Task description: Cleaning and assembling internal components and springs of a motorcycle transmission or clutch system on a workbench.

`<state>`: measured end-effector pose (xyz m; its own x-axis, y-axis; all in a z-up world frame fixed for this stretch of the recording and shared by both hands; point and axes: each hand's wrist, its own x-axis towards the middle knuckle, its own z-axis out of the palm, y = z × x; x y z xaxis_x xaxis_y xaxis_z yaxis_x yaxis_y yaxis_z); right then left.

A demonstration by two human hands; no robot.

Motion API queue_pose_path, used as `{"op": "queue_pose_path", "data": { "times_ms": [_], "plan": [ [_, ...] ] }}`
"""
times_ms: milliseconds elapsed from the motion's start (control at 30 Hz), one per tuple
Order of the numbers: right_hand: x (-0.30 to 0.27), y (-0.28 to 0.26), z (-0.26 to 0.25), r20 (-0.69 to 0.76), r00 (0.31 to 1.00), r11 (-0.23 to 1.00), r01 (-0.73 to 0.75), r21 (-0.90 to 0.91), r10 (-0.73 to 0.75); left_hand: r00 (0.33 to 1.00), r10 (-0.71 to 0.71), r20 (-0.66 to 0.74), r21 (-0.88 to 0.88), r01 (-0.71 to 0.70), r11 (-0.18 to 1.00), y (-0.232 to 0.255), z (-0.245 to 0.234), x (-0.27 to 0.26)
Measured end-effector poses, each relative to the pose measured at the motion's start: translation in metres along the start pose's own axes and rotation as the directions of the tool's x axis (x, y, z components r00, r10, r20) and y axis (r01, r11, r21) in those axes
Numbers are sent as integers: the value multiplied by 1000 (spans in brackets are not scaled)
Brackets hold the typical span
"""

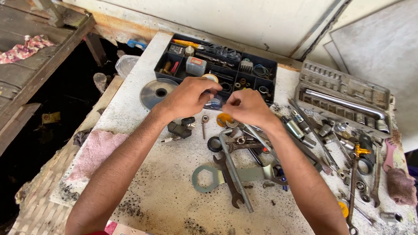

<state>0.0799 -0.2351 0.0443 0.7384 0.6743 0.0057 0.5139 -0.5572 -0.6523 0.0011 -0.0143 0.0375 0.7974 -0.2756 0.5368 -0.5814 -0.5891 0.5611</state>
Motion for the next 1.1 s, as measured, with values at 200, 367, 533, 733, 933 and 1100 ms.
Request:
{"op": "queue_pose_path", "data": {
  "times_ms": [200, 367, 533, 733, 933, 1100],
  "plan": [
    [-25, 56, -44, 18, 1000, 924, -24, 383, 19, 1000, -3, -1, -161, 3, 987, 37, 24, 40],
    [-67, 57, -83, -9, 996, 828, -66, 557, 86, 997, 43, -64, -229, -57, 972, 57, 57, 67],
    [-113, 58, -119, -194, 974, 757, 35, 652, 121, 988, 77, -133, -231, -106, 967, 70, 86, 90],
    [-145, 90, -140, -253, 956, 775, 44, 630, 151, 989, 56, -139, -234, -87, 968, 82, 106, 103],
    [-154, 101, -144, -303, 944, 781, 89, 618, 132, 990, 76, -121, -195, -99, 976, 89, 119, 110],
    [-154, 101, -142, -343, 930, 857, 67, 511, 132, 995, 46, -90, -218, -65, 974, 96, 124, 114]
  ]
}}
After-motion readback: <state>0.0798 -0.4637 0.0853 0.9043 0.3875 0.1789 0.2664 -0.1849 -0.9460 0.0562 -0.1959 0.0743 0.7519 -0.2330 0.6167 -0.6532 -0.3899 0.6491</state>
